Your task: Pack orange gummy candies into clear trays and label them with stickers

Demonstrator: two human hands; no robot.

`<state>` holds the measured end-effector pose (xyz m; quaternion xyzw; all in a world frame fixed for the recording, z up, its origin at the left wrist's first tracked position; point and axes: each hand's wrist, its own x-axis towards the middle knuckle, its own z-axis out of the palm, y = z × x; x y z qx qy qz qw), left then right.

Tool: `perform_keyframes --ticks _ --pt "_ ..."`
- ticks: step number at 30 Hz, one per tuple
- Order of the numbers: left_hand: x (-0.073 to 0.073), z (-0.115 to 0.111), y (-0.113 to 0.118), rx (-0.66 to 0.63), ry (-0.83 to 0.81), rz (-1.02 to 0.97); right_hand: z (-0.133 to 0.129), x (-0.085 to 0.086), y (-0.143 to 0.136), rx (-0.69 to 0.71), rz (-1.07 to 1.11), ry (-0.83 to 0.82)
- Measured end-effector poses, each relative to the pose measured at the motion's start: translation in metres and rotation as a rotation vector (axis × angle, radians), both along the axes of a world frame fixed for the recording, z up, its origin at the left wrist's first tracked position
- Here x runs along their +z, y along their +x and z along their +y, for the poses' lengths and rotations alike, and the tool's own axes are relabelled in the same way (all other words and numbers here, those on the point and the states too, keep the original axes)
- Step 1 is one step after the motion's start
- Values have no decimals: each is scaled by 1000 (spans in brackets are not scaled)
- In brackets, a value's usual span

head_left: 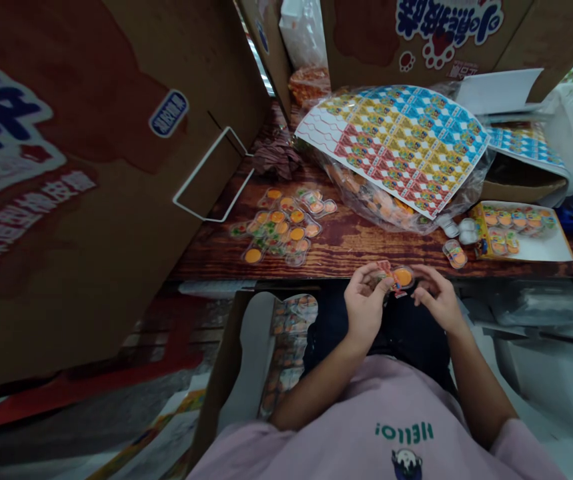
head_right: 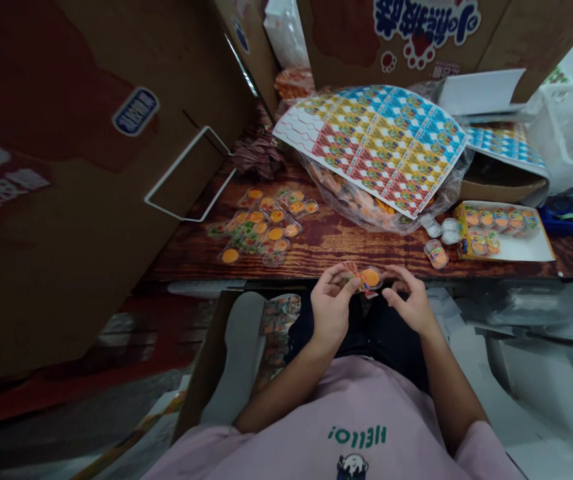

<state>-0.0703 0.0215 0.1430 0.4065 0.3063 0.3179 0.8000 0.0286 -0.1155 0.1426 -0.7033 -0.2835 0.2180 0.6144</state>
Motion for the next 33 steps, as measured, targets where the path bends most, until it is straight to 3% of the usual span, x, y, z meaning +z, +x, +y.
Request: perform_keyframes --ticks 4,8,10,14,18,23,26,29,33 --pt "3 5 -3 -46 156 92 4 21 10 -79 -164 8" --pt "1 7 -7 -163 307 152 25 45 13 129 -157 -73" --pt "-1 8 -11 -191 438 201 33 47 13 149 -70 -79" --pt "-2 18 -18 -235 818 269 36 41 11 59 96 -69" --pt "2 36 -20 -399 1166 83 31 42 4 52 320 -67" --pt "5 55 -17 -391 1482 -154 26 51 -12 57 361 -59" --pt "-1 59 -15 -447 1454 -230 24 52 -25 -37 383 -22" --pt "-10 63 -15 -582 1202 -199 21 47 -35 -127 563 54" --pt "-24 68 -12 -677 933 -184 16 35 -39 -7 847 41"
